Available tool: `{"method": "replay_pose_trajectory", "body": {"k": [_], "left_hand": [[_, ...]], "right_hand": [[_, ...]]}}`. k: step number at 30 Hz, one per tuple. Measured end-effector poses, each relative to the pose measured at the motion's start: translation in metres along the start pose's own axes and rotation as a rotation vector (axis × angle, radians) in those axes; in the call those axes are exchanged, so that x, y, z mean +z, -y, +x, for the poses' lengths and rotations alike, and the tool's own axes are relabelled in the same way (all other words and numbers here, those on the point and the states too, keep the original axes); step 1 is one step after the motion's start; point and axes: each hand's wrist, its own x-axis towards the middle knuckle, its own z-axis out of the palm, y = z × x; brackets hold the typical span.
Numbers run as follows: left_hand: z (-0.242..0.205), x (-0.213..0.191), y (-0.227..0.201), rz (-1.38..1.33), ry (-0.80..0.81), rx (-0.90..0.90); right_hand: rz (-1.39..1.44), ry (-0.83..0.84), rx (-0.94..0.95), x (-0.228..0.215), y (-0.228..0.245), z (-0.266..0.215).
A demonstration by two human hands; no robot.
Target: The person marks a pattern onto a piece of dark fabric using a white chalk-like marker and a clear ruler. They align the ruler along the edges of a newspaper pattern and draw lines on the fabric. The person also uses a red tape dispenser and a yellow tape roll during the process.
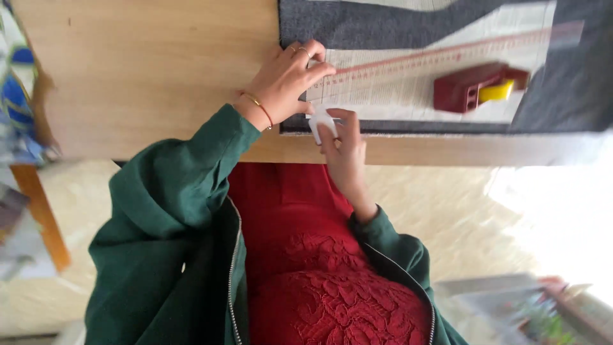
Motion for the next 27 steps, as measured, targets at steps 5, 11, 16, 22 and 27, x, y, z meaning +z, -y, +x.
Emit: {"method": "replay_pose_trajectory", "body": {"k": [5,11,16,22,27], "left_hand": [[0.001,-0.006,0.004,-0.076,0.035,-0.045],[0.001,-0.005,0.005,-0.077,0.023,-0.036],[0.002,-0.001,0.007,-0.022,0.019,-0.021],[0.002,0.002,0.004,0.031,0.027,-0.034],[0.002,0.001,0.000,-0.011,0.023,-0.044]], "right_hand": [[-0.197,-0.135,-0.067,0.026,0.002,-0.003],[-0.322,-0.187,-0.150,0.040,-0.005,-0.006],[-0.466,-0.310,-0.291,0.058,-0.035,-0.002],[-0.707,-0.200,-0.289,0.055,-0.009,-0.008],[-0.499,-0.031,-0.013,0.013,0.033,-0.046]]}}
